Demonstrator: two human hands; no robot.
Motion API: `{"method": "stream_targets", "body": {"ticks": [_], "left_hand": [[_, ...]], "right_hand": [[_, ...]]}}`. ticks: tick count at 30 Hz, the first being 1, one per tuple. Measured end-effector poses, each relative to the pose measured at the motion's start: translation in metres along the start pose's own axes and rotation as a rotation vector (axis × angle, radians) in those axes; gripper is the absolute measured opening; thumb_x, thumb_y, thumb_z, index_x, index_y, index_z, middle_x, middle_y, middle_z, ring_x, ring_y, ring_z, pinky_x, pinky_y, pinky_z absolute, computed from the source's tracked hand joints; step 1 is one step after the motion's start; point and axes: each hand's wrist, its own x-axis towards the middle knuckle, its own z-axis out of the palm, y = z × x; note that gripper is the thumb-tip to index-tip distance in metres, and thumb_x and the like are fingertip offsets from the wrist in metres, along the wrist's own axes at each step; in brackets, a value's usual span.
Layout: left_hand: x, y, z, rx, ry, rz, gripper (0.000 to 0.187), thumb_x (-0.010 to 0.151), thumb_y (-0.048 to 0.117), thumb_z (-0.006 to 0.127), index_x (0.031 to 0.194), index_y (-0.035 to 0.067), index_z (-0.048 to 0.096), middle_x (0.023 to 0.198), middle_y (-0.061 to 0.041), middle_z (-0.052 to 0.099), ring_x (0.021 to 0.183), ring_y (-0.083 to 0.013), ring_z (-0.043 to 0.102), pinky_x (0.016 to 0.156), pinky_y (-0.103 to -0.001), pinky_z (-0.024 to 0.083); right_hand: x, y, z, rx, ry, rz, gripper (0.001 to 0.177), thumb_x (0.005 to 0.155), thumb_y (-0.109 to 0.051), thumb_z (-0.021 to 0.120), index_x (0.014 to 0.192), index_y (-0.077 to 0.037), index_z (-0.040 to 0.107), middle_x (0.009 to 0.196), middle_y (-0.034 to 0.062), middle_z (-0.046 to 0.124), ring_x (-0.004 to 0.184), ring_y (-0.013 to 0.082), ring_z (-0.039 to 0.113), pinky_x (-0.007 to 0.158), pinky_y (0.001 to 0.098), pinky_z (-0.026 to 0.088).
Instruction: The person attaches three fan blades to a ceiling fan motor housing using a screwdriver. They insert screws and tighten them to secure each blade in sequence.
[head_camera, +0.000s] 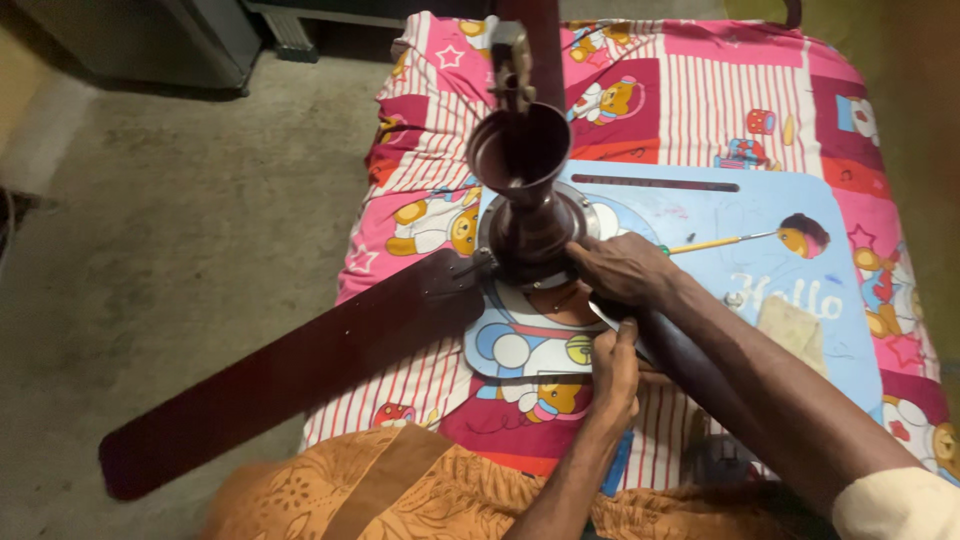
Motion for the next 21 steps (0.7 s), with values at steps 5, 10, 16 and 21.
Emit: {"method": "stream_targets", "body": {"ticks": [5,10,16,21], "left_hand": [[-0.001,-0.003,-0.015,0.016,0.011,-0.082,0.042,0.106,0.031,0.05,0.111,-0.01,0.061,0.093,-0.016,0.066,0.068,-0.0276,0.071,0.054,-0.042,0.065],[-0.007,-0.004,-0.027,0.035,0.021,-0.137,0.042,0.106,0.033,0.05,0.112,-0.008,0.06,0.091,-0.015,0.066,0.067,-0.0285,0.071,0.054,-0.041,0.064],[-0.02,0.009,-0.053,0.163,-0.004,-0.108,0.043,0.104,0.033,0.049,0.112,-0.007,0.063,0.091,-0.014,0.07,0.063,-0.0252,0.071,0.048,-0.036,0.061],[-0.018,0.012,-0.065,0.21,0.008,-0.144,0.044,0.105,0.034,0.05,0.107,-0.008,0.062,0.086,-0.018,0.069,0.059,-0.0252,0.069,0.047,-0.036,0.061]], "right_hand": [[-0.004,-0.01,0.005,0.009,0.035,0.035,0.03,0.085,-0.024,0.068,0.108,-0.009,0.055,0.102,0.0141,0.066,0.078,0.0367,0.071,0.064,0.0479,0.057],[-0.006,-0.024,0.015,0.045,0.06,0.103,0.028,0.082,-0.021,0.07,0.105,-0.01,0.058,0.099,0.0134,0.069,0.082,0.0352,0.072,0.069,0.0461,0.058],[-0.002,-0.04,0.019,0.092,0.035,0.161,0.031,0.097,-0.032,0.063,0.111,-0.006,0.054,0.1,0.0167,0.067,0.078,0.0369,0.071,0.065,0.047,0.057],[0.005,-0.047,0.027,0.032,0.05,0.142,0.029,0.097,-0.029,0.059,0.116,-0.007,0.054,0.103,0.0161,0.067,0.077,0.0351,0.073,0.062,0.0447,0.058]]}}
